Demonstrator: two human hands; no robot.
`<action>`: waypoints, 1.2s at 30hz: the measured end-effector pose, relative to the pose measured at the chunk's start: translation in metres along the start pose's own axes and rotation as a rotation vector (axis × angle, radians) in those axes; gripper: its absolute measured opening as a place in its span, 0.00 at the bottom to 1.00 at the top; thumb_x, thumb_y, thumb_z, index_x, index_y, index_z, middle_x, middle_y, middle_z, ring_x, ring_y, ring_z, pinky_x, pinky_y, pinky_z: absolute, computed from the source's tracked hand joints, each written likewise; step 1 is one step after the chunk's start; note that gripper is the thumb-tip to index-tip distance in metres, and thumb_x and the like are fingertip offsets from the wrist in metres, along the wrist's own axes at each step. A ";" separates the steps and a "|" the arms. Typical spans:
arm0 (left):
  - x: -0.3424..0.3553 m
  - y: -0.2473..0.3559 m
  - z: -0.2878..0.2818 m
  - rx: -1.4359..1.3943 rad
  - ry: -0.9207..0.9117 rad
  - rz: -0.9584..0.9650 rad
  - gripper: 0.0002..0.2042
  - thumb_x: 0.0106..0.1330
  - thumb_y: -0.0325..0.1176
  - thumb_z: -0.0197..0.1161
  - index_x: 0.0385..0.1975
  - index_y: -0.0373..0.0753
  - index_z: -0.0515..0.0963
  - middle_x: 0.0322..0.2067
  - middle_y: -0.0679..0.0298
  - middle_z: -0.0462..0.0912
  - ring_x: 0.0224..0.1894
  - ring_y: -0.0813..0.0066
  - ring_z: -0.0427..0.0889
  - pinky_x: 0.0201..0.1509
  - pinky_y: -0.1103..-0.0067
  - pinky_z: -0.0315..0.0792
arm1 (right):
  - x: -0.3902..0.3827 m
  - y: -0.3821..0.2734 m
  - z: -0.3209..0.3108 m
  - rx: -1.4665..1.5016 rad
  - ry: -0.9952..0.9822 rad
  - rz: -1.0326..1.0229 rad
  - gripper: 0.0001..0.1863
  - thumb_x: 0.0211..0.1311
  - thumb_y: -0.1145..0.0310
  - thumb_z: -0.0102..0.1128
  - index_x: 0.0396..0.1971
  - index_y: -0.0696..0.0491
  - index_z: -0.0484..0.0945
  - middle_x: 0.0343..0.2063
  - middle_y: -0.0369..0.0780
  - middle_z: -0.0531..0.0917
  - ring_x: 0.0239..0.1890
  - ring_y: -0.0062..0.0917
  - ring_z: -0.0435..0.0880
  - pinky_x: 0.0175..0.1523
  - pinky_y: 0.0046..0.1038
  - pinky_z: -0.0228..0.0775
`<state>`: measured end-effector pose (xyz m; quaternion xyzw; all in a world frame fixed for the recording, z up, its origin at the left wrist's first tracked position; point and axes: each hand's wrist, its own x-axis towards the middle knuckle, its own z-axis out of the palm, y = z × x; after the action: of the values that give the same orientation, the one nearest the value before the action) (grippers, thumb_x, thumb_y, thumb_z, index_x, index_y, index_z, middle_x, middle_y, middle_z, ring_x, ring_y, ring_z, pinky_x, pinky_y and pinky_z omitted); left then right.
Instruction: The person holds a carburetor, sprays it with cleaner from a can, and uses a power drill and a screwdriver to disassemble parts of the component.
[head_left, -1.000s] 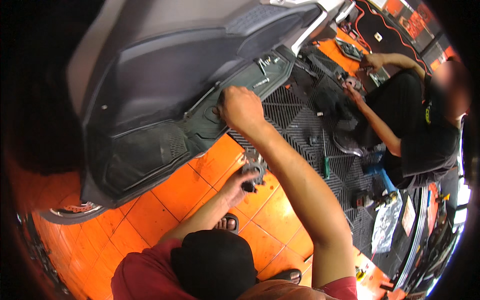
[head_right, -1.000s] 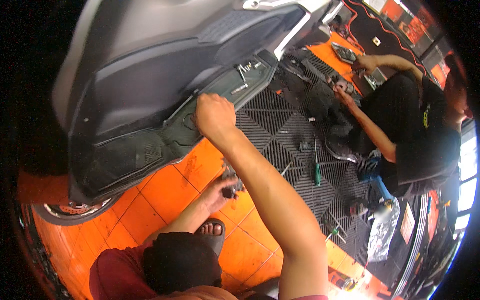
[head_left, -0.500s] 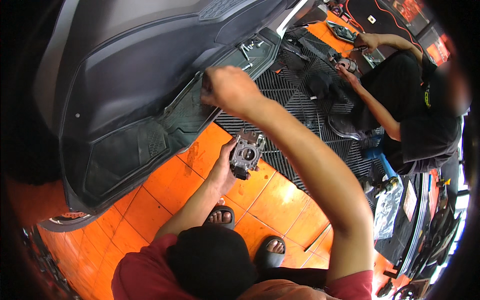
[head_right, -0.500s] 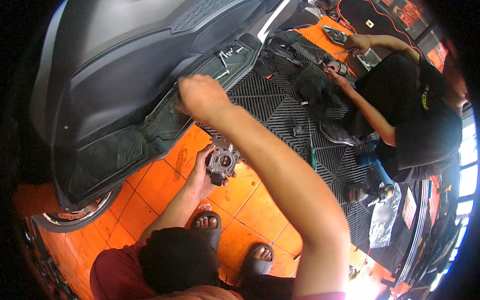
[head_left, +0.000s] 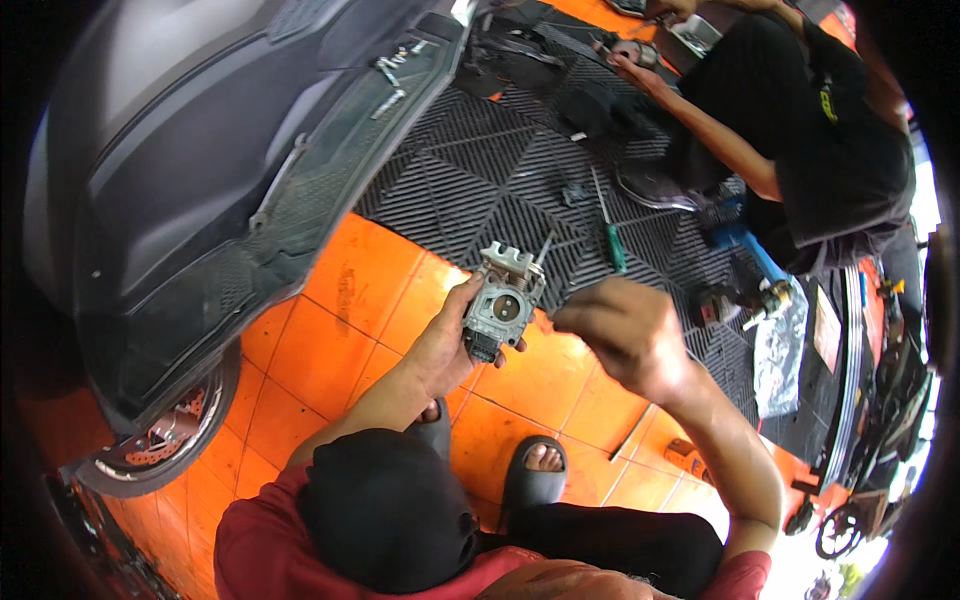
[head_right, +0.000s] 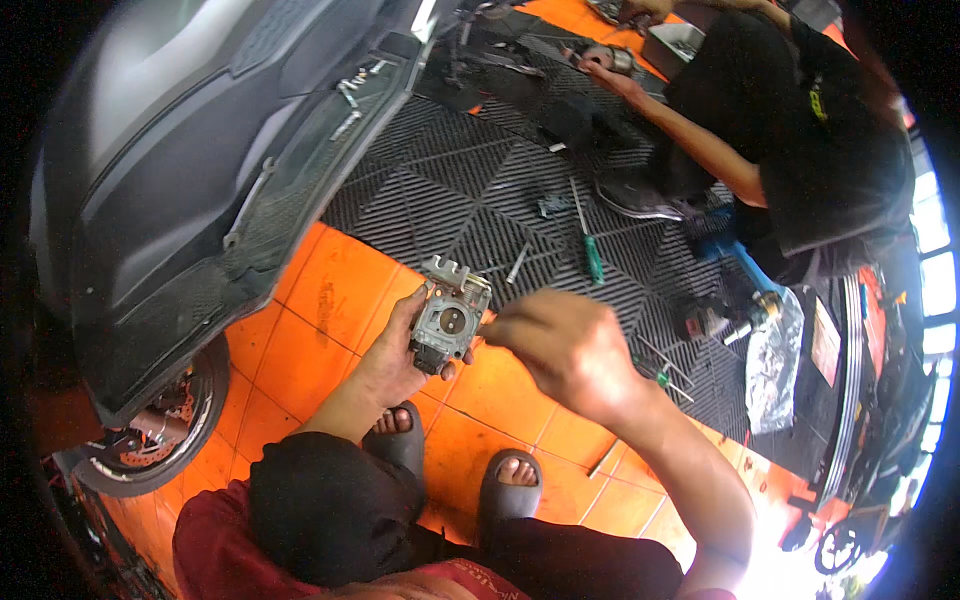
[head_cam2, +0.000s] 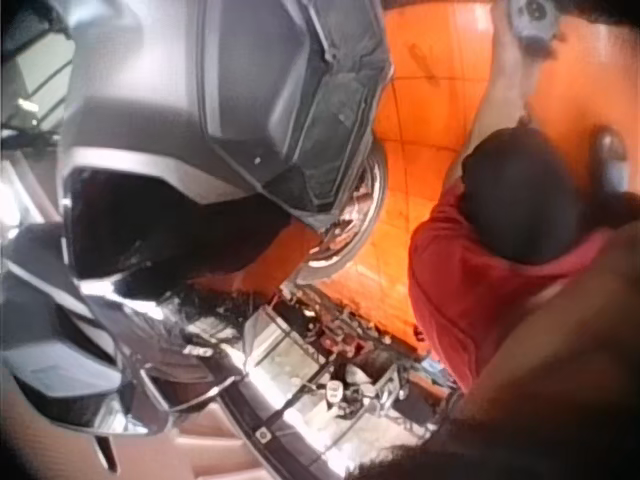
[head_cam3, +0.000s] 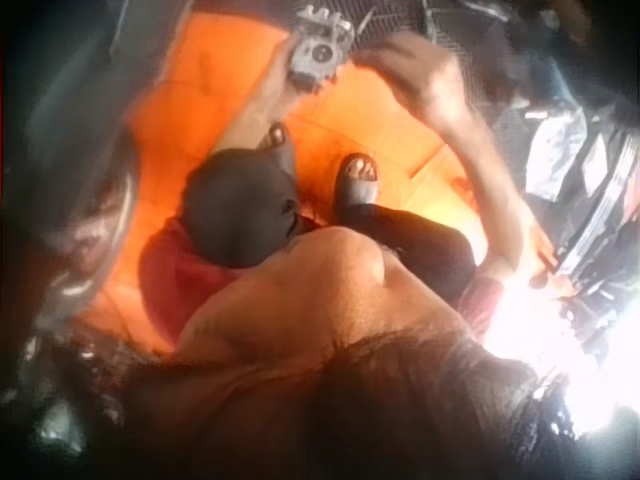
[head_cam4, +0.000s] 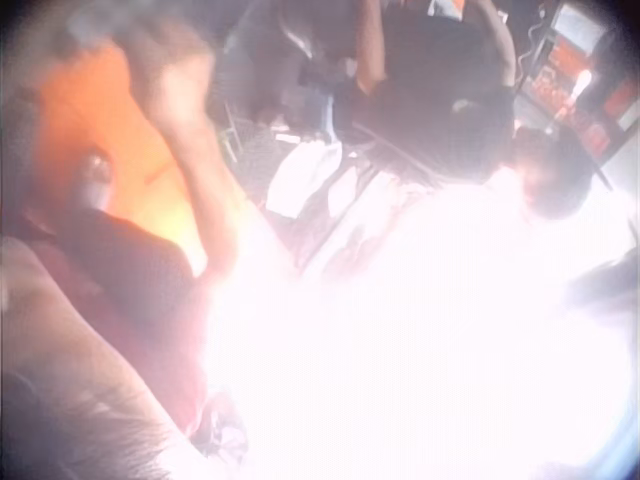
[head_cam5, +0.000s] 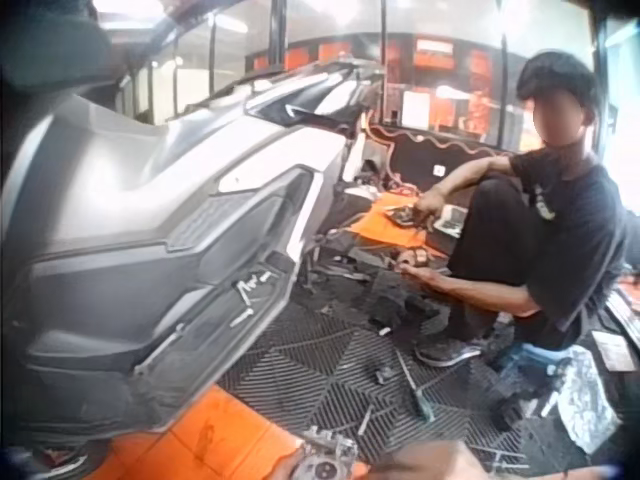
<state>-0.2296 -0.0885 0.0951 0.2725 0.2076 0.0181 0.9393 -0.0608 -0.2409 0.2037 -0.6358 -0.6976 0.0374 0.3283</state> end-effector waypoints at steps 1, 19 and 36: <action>0.002 -0.005 0.004 0.006 -0.036 -0.035 0.28 0.78 0.59 0.41 0.57 0.43 0.75 0.43 0.63 0.86 0.36 0.73 0.85 0.25 0.79 0.79 | -0.013 0.002 0.001 -0.060 -0.068 -0.076 0.14 0.48 0.74 0.65 0.39 0.53 0.85 0.34 0.38 0.85 0.35 0.32 0.85 0.36 0.32 0.77; -0.010 -0.028 0.022 0.076 -0.110 -0.137 0.20 0.78 0.50 0.48 0.51 0.38 0.76 0.39 0.64 0.84 0.39 0.75 0.86 0.38 0.79 0.81 | -0.051 0.004 0.004 -0.429 -0.205 -0.253 0.20 0.53 0.66 0.59 0.47 0.53 0.84 0.47 0.34 0.84 0.41 0.20 0.81 0.35 0.23 0.68; -0.012 -0.038 0.010 0.067 -0.111 -0.133 0.18 0.76 0.40 0.51 0.59 0.36 0.72 0.45 0.63 0.83 0.46 0.77 0.84 0.48 0.80 0.80 | -0.053 -0.022 0.016 -0.620 -0.310 -0.105 0.20 0.57 0.68 0.59 0.49 0.58 0.83 0.53 0.38 0.81 0.41 0.21 0.80 0.37 0.25 0.67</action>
<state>-0.2392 -0.1278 0.0874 0.2900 0.1733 -0.0663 0.9389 -0.0893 -0.2878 0.1792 -0.6552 -0.7492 -0.0969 0.0113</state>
